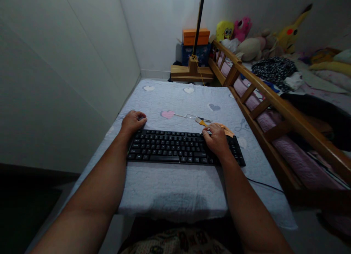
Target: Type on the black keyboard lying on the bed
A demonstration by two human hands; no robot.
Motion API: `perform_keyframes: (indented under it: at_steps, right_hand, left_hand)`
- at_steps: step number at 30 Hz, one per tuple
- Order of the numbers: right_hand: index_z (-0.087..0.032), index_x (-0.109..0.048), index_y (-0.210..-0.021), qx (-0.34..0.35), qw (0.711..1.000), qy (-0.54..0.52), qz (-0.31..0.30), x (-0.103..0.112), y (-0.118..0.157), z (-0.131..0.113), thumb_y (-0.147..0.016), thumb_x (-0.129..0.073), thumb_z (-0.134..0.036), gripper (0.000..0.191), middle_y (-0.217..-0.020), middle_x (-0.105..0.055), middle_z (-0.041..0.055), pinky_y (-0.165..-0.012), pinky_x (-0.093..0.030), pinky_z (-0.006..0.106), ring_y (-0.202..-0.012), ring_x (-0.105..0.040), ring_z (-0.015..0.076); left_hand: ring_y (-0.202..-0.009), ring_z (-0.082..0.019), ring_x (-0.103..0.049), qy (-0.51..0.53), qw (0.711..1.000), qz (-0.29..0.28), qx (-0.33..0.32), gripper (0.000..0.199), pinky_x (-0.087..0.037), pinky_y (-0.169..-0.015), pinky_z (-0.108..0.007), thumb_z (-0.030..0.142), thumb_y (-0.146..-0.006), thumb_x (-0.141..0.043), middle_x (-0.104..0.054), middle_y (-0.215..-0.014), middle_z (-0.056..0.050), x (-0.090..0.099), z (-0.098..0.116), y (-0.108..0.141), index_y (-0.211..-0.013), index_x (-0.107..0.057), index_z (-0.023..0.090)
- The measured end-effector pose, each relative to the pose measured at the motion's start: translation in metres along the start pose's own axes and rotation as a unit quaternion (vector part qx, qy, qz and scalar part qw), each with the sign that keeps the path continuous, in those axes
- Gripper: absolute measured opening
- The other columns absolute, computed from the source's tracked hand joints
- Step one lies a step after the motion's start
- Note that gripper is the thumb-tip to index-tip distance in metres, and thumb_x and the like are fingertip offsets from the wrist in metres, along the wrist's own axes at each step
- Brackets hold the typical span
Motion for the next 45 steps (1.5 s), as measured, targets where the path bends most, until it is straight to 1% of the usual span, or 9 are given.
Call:
perform_keyframes:
  at_steps: [7, 12, 21, 29, 37, 45]
  right_hand:
    - [-0.023, -0.061, -0.071, 0.001, 1.0, 0.003, -0.006, 0.002, 0.0002, -0.0036, -0.083, -0.052, -0.019, 0.015, -0.082, -0.068, 0.0068, -0.087, -0.045, 0.042, -0.086, -0.06, 0.0252]
    - [-0.023, -0.06, -0.07, 0.003, 1.0, -0.001, -0.011, 0.001, 0.0004, -0.0035, -0.084, -0.052, -0.019, 0.016, -0.083, -0.068, 0.0068, -0.087, -0.045, 0.042, -0.087, -0.06, 0.0254]
    - [-0.024, -0.059, -0.071, 0.015, 1.0, 0.005, -0.011, 0.0009, 0.0003, -0.0055, -0.085, -0.052, -0.019, 0.016, -0.083, -0.068, 0.0067, -0.087, -0.045, 0.041, -0.087, -0.061, 0.0253]
    - [-0.023, -0.059, -0.07, 0.019, 1.0, -0.001, -0.02, 0.0008, -0.0002, -0.0068, -0.085, -0.051, -0.018, 0.017, -0.082, -0.067, 0.0072, -0.085, -0.045, 0.04, -0.086, -0.06, 0.0254]
    - [-0.023, -0.058, -0.069, 0.031, 1.0, 0.003, -0.001, 0.0011, 0.0001, -0.0066, -0.085, -0.052, -0.018, 0.017, -0.081, -0.067, 0.0072, -0.087, -0.044, 0.041, -0.085, -0.06, 0.0246]
    - [-0.022, -0.057, -0.069, 0.026, 0.999, -0.007, -0.016, -0.0006, 0.0003, -0.0062, -0.085, -0.052, -0.018, 0.017, -0.082, -0.067, 0.0075, -0.085, -0.044, 0.04, -0.085, -0.061, 0.0249]
  left_hand:
    - [-0.089, -0.022, -0.063, -0.003, 1.0, 0.002, 0.004, 0.034, -0.051, -0.088, -0.035, 0.038, -0.079, -0.062, -0.065, -0.106, -0.009, -0.0002, -0.0006, 0.0, -0.104, -0.077, 0.02]
    - [-0.089, -0.022, -0.063, -0.008, 1.0, -0.001, 0.013, 0.034, -0.052, -0.087, -0.034, 0.037, -0.079, -0.062, -0.065, -0.106, -0.009, -0.0002, -0.0008, 0.0002, -0.104, -0.077, 0.02]
    - [-0.089, -0.022, -0.063, -0.006, 1.0, -0.002, 0.009, 0.035, -0.051, -0.089, -0.036, 0.039, -0.08, -0.061, -0.064, -0.108, -0.009, -0.0015, -0.0007, -0.0005, -0.105, -0.076, 0.019]
    - [-0.088, -0.021, -0.063, -0.005, 1.0, 0.0, 0.009, 0.034, -0.051, -0.088, -0.034, 0.038, -0.078, -0.062, -0.065, -0.105, -0.008, 0.0006, -0.0002, 0.0006, -0.103, -0.077, 0.02]
    - [-0.089, -0.022, -0.063, -0.009, 1.0, 0.003, 0.012, 0.036, -0.051, -0.086, -0.034, 0.039, -0.078, -0.062, -0.066, -0.105, -0.009, -0.0016, -0.0024, -0.0021, -0.104, -0.077, 0.019]
    - [-0.09, -0.022, -0.063, -0.009, 1.0, 0.001, 0.008, 0.034, -0.052, -0.087, -0.035, 0.037, -0.078, -0.062, -0.066, -0.104, -0.008, 0.0002, 0.0002, -0.0007, -0.103, -0.077, 0.02]
Point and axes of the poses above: each hand's wrist, its own y-axis away from the middle knuckle, its own x-axis out of the back of the hand, z = x × y, the point moved 8 cm from there along -y, towards the middle knuckle
